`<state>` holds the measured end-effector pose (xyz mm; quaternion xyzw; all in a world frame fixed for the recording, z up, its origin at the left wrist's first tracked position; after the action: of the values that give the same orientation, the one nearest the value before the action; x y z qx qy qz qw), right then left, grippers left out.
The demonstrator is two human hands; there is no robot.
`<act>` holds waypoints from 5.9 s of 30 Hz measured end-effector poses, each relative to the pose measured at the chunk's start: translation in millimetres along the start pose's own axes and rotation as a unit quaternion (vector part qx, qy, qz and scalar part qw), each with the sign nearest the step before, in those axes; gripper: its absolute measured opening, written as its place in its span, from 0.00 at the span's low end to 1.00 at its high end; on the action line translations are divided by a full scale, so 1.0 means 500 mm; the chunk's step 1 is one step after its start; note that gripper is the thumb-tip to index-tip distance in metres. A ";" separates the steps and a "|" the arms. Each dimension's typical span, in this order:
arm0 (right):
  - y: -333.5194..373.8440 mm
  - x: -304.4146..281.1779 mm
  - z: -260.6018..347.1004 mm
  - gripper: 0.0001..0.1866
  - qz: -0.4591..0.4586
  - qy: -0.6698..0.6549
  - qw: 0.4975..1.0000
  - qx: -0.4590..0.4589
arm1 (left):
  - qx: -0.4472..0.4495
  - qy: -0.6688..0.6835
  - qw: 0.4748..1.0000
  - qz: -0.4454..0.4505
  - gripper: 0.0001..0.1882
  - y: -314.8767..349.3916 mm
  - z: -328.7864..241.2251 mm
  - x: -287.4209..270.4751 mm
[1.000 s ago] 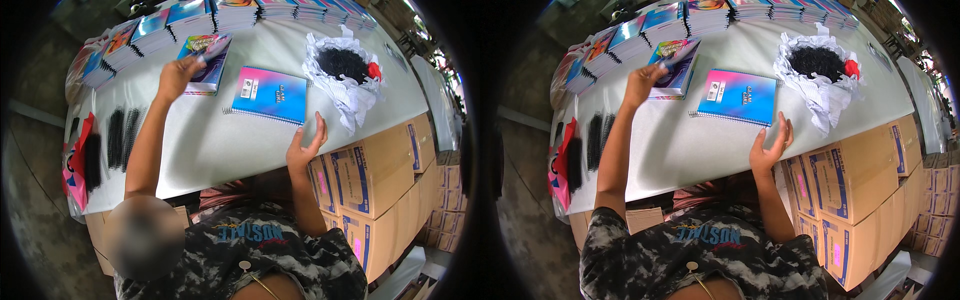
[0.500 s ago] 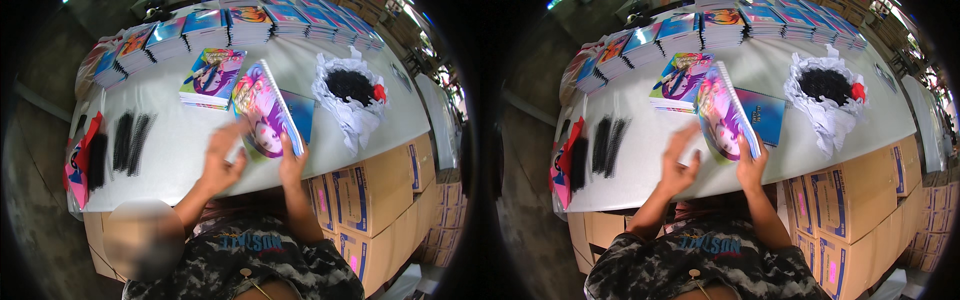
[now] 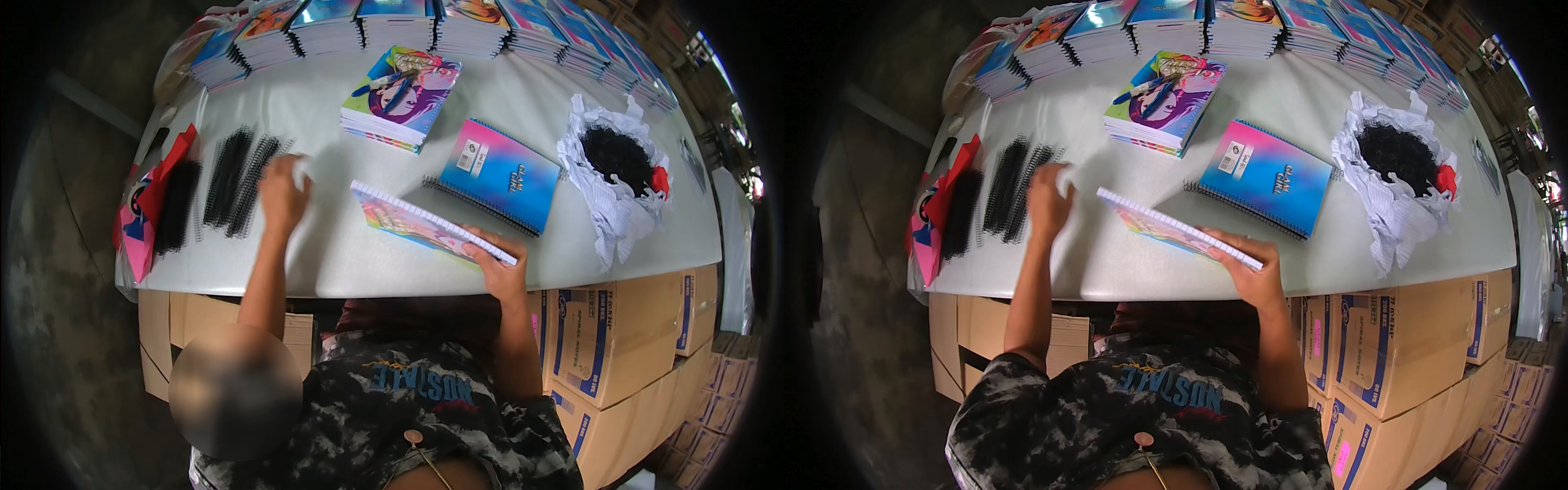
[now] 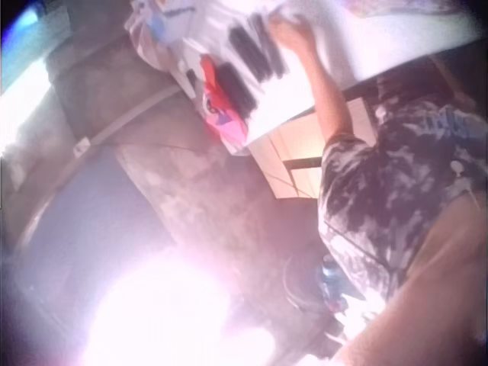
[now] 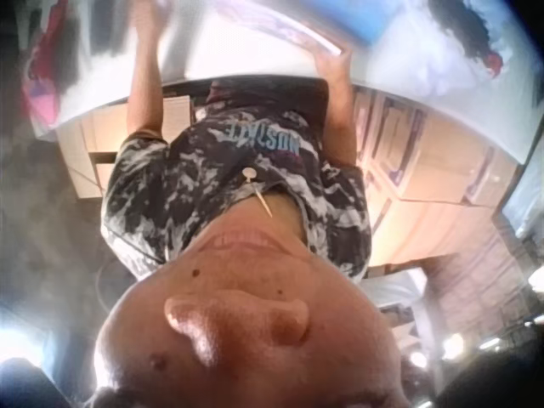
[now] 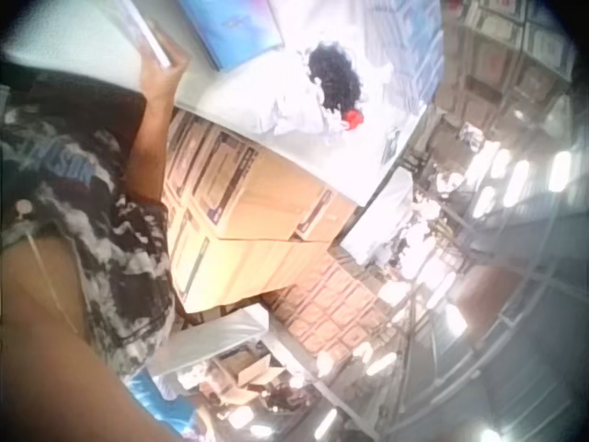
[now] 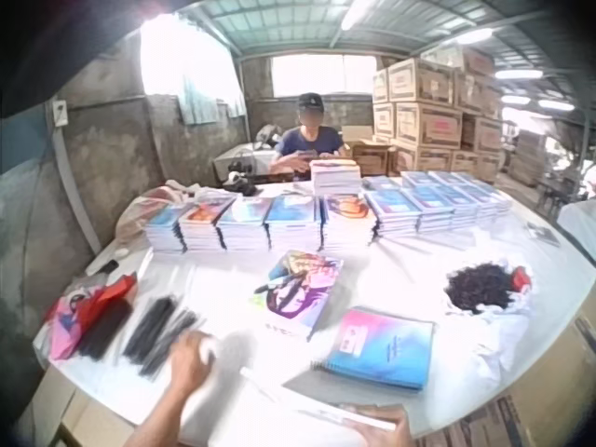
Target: The person repeatedly picks up a notebook cover and a metal spiral binding, inserts the spiral through the cover holes, and places the assembled notebook on a growing stack. The process is repeated for multiple notebooks on a white table with cardboard boxes nearby.
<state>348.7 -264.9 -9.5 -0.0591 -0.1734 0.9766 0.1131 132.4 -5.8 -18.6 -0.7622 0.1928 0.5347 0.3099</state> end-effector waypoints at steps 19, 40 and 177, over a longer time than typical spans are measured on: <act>-0.022 -0.025 -0.022 0.13 -0.029 0.014 0.999 0.037 | 0.078 0.413 0.868 0.263 0.14 0.017 -0.138 -0.103; -0.025 -0.011 -0.004 0.12 0.016 0.015 1.000 0.006 | 0.053 0.461 0.851 0.246 0.12 -0.001 -0.139 -0.062; -0.064 0.016 0.113 0.09 -0.049 0.109 0.991 0.061 | 0.021 0.715 0.665 0.217 0.10 0.071 -0.336 -0.050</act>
<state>338.8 -252.0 53.7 -0.1495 -0.1025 0.9663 0.1828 218.1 -146.8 35.2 -0.8401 0.5267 -0.1261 -0.0316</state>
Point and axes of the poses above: each hand's wrist, its own y-axis away from the middle knuckle, its own x-axis out of the palm, z = x × y, the point moved 5 cm from there along -y, towards the middle knuckle, and after that the axes turned 14 degrees about z, right-handed, at the moved point
